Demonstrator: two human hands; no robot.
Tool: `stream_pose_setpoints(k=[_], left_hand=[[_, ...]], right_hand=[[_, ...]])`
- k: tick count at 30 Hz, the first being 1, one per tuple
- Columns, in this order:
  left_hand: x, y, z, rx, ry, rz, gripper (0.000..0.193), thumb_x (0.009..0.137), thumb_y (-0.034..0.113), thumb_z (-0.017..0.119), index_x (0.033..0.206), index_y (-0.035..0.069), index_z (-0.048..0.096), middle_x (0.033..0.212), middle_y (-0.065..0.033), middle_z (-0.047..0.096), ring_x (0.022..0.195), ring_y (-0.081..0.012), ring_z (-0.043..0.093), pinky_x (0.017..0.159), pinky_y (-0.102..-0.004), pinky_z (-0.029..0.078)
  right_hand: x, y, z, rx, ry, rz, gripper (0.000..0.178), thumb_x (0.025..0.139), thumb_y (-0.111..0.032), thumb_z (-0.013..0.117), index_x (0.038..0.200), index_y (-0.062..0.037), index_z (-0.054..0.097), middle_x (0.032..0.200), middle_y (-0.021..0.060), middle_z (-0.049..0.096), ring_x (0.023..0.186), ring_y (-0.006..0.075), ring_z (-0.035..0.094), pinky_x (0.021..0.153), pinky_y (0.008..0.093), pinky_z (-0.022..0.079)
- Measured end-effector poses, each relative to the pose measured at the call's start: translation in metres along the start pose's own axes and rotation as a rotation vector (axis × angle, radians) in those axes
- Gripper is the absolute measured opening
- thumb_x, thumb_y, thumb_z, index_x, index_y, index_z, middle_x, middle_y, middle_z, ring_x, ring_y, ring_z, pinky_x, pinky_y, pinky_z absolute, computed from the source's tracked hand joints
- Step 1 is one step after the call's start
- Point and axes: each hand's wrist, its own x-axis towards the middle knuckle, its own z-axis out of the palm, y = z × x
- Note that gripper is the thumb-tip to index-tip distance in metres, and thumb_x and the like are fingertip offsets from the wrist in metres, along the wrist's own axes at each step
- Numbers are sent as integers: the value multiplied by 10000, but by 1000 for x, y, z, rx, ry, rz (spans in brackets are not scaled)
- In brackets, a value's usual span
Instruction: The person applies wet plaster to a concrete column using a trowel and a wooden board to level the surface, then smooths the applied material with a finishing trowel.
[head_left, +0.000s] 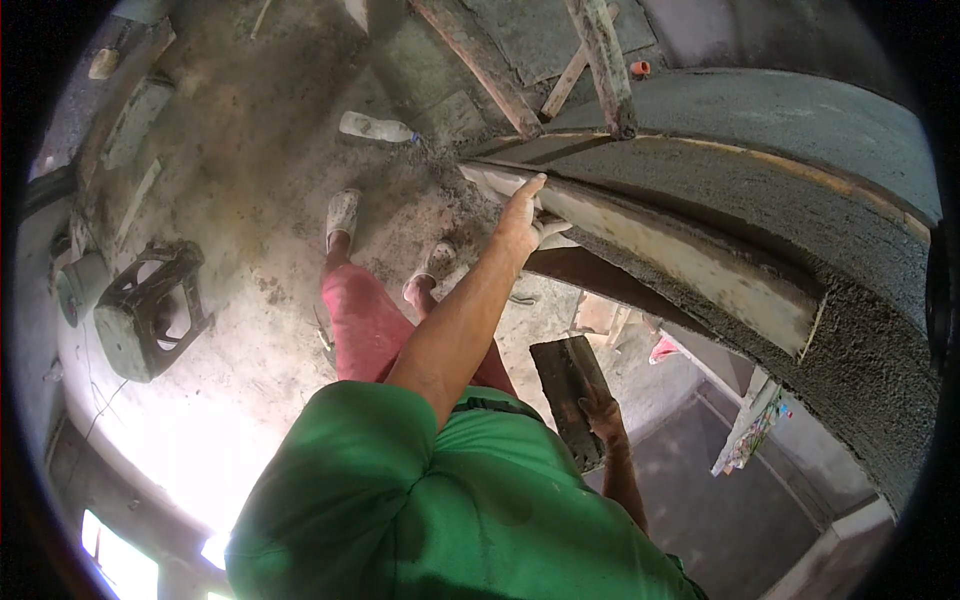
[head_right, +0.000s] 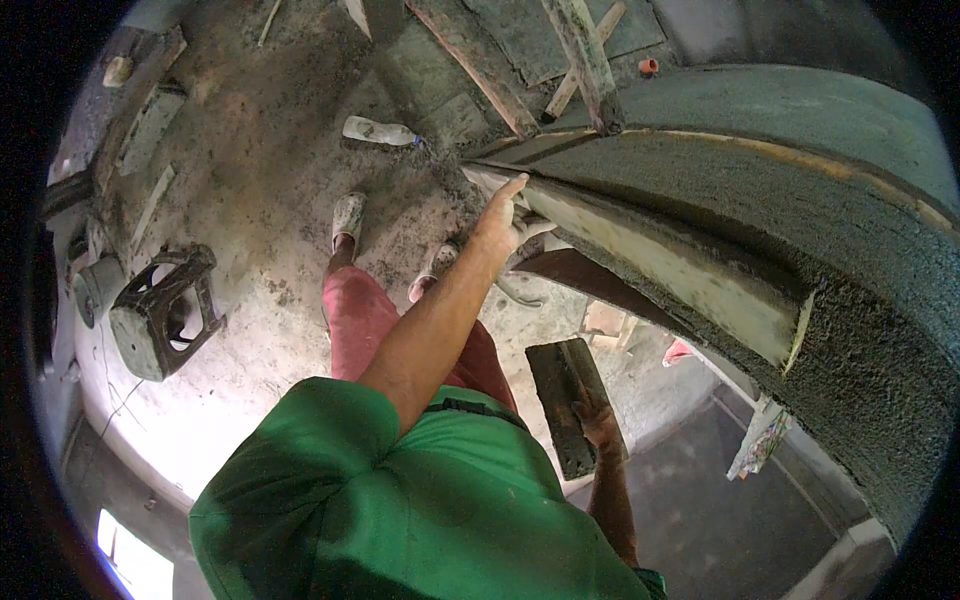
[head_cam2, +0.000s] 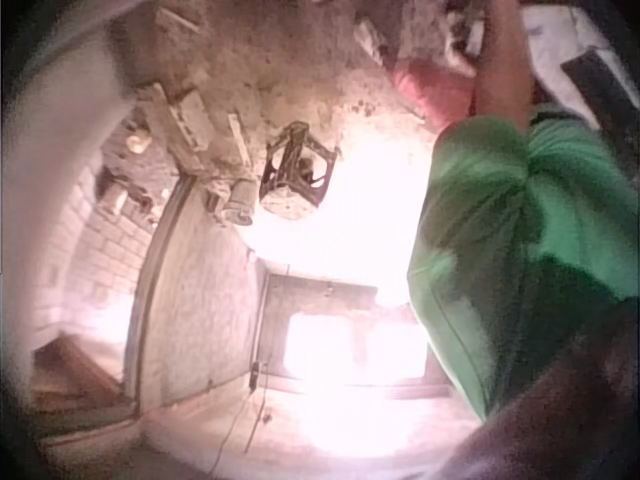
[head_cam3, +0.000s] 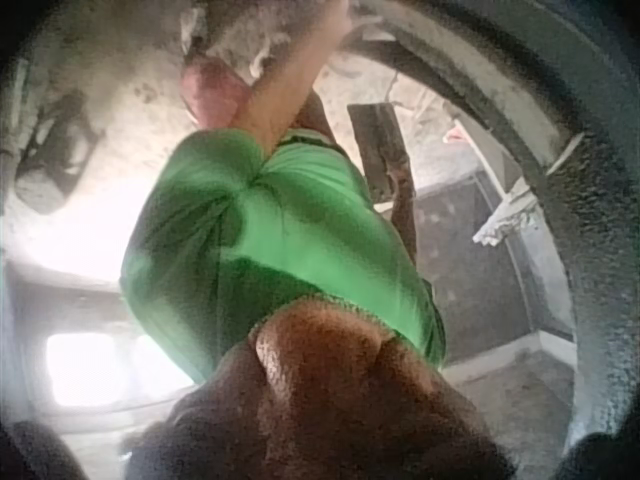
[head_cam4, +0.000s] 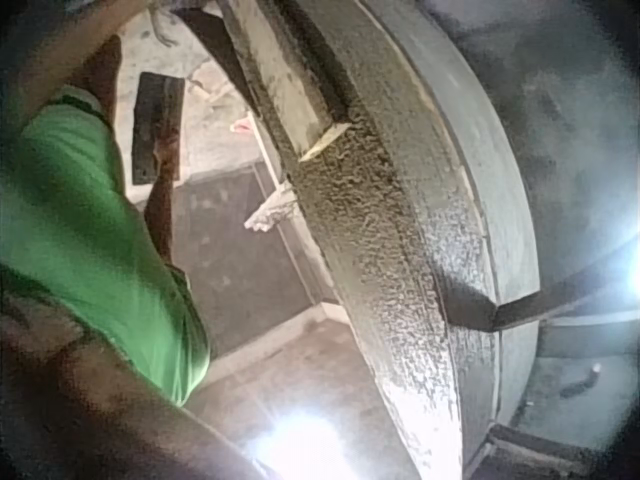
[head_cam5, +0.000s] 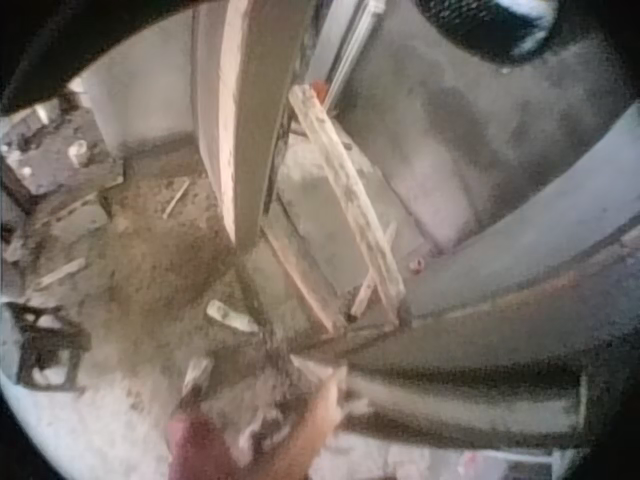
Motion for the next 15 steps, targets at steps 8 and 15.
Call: stream_pose_setpoints(k=[8, 15], left_hand=[[-3, 3, 5, 24, 12, 0, 670, 720, 314, 795, 1256, 107, 450, 1226, -182, 455, 1168, -382, 449, 965, -676, 399], [-5, 10, -5, 30, 8, -5, 666, 731, 324, 785, 1262, 102, 452, 1209, -179, 482, 1163, -384, 450, 977, -652, 402]], right_hand=[[10, 27, 10, -31, 60, -146, 383, 893, -160, 599, 1266, -77, 570, 1155, 140, 649, 1043, 276, 618, 877, 361, 493], [4, -19, 3, -509, -124, -246, 520, 953, -212, 459, 1448, -92, 356, 1455, 101, 411, 1157, 266, 536, 966, 333, 433]])
